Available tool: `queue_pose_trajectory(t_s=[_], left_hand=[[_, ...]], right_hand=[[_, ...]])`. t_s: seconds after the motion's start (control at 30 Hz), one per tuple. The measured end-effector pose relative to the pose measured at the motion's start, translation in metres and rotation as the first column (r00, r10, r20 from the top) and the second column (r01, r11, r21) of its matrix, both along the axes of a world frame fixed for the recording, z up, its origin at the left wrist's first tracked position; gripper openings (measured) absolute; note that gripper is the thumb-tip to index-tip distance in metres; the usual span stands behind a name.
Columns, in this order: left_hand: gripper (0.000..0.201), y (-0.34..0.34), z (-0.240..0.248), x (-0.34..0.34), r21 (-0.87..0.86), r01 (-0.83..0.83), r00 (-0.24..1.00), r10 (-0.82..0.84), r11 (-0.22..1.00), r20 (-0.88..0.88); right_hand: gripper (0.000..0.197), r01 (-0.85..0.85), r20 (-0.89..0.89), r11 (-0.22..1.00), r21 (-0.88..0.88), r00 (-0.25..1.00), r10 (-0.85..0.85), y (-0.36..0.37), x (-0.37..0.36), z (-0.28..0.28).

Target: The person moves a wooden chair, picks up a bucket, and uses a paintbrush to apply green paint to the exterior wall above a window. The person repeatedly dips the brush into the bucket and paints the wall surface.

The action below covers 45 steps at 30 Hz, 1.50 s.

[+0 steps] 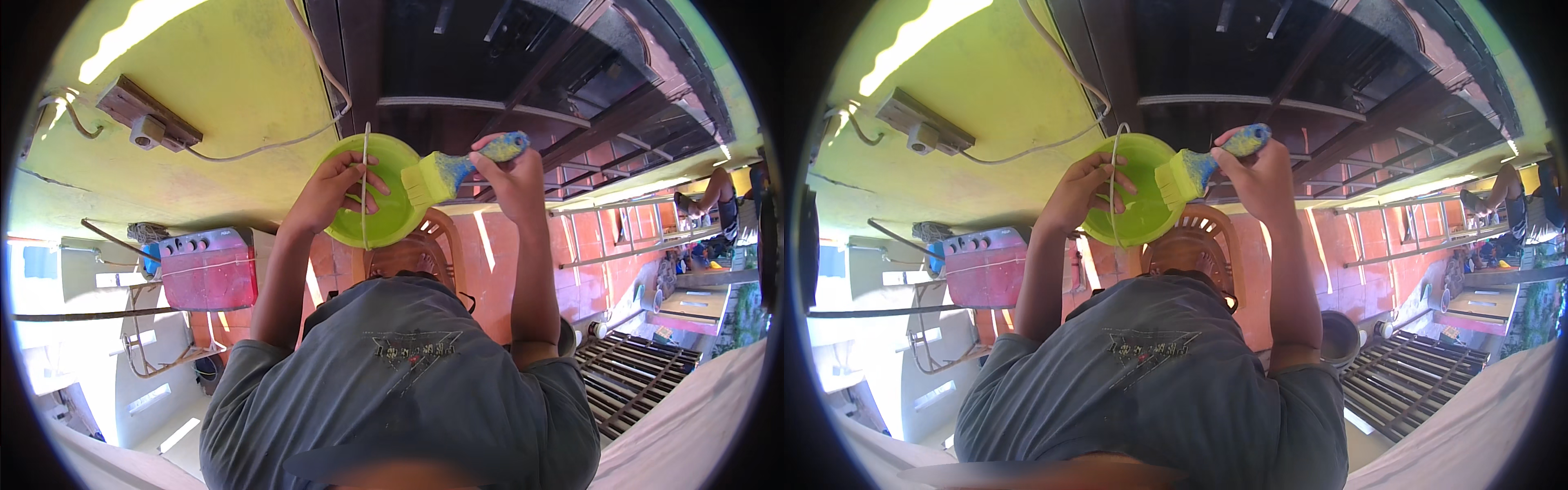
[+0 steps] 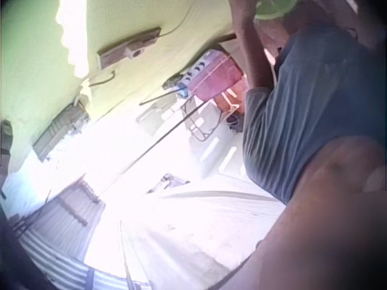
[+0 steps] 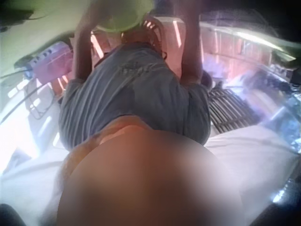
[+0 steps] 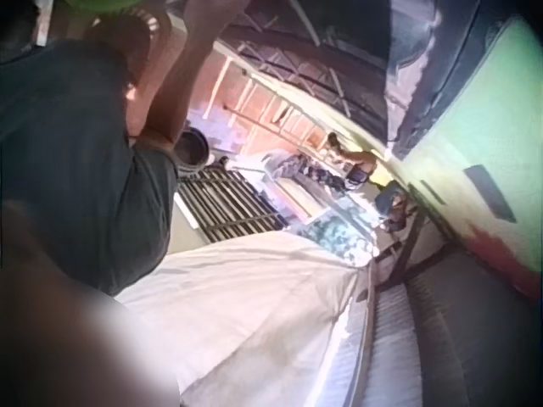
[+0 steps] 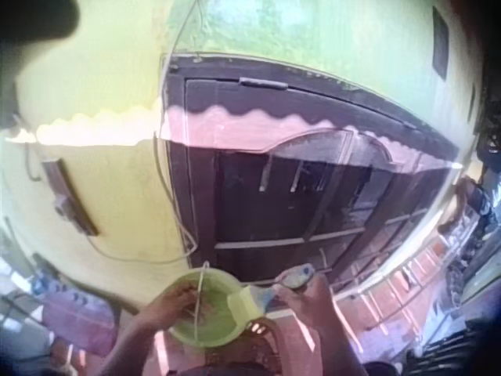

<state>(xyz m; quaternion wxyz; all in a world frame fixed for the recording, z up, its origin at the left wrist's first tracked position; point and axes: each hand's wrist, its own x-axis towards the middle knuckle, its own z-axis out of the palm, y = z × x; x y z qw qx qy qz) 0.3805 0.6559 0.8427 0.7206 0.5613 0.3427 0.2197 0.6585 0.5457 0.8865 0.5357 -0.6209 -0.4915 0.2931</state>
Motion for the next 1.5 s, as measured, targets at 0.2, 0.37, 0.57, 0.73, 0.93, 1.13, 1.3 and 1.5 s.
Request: queue_pose_trajectory(t_s=[0.2, 0.37, 0.57, 0.73, 0.93, 1.13, 1.3, 1.5], left_hand=[[0.029, 0.001, -0.008, 0.027, -0.094, -0.023, 0.993, 0.033, 0.995, 0.109], [0.028, 0.004, -0.009, 0.042, -0.131, 0.004, 0.986, 0.018, 0.991, 0.167], [0.028, 0.004, -0.009, 0.05, -0.127, 0.005, 0.984, 0.018, 0.992, 0.18], [0.027, 0.005, -0.005, 0.05, -0.144, -0.007, 0.984, 0.033, 0.99, 0.178], [0.027, 0.003, -0.001, 0.042, -0.128, -0.056, 0.986, 0.075, 0.99, 0.149], [0.027, 0.004, -0.012, 0.044, -0.138, -0.077, 0.984, 0.098, 0.987, 0.148], [0.024, 0.005, -0.014, 0.045, -0.159, -0.041, 0.988, 0.064, 0.986, 0.139], [0.022, 0.006, -0.017, 0.047, -0.159, -0.042, 0.986, 0.066, 0.986, 0.154]], right_hand=[[0.023, -0.072, 0.358, 0.979, -0.191, 0.923, 0.138, 0.045, -0.048, -0.087], [0.041, -0.059, 0.494, 0.918, -0.392, 0.829, 0.264, 0.073, -0.05, -0.121], [0.065, -0.155, 0.531, 0.916, -0.37, 0.774, 0.345, 0.089, -0.044, -0.15], [0.05, -0.075, 0.535, 0.931, -0.357, 0.8, 0.27, 0.083, -0.047, -0.128], [0.023, -0.023, 0.384, 0.976, -0.218, 0.917, 0.107, 0.058, -0.035, -0.081], [0.021, -0.063, 0.314, 0.986, -0.155, 0.943, 0.109, 0.052, -0.026, -0.081], [0.018, -0.074, 0.345, 0.994, -0.083, 0.933, 0.099, 0.053, -0.034, -0.095], [0.014, -0.073, 0.419, 0.991, -0.117, 0.901, 0.115, 0.051, -0.036, -0.098]])
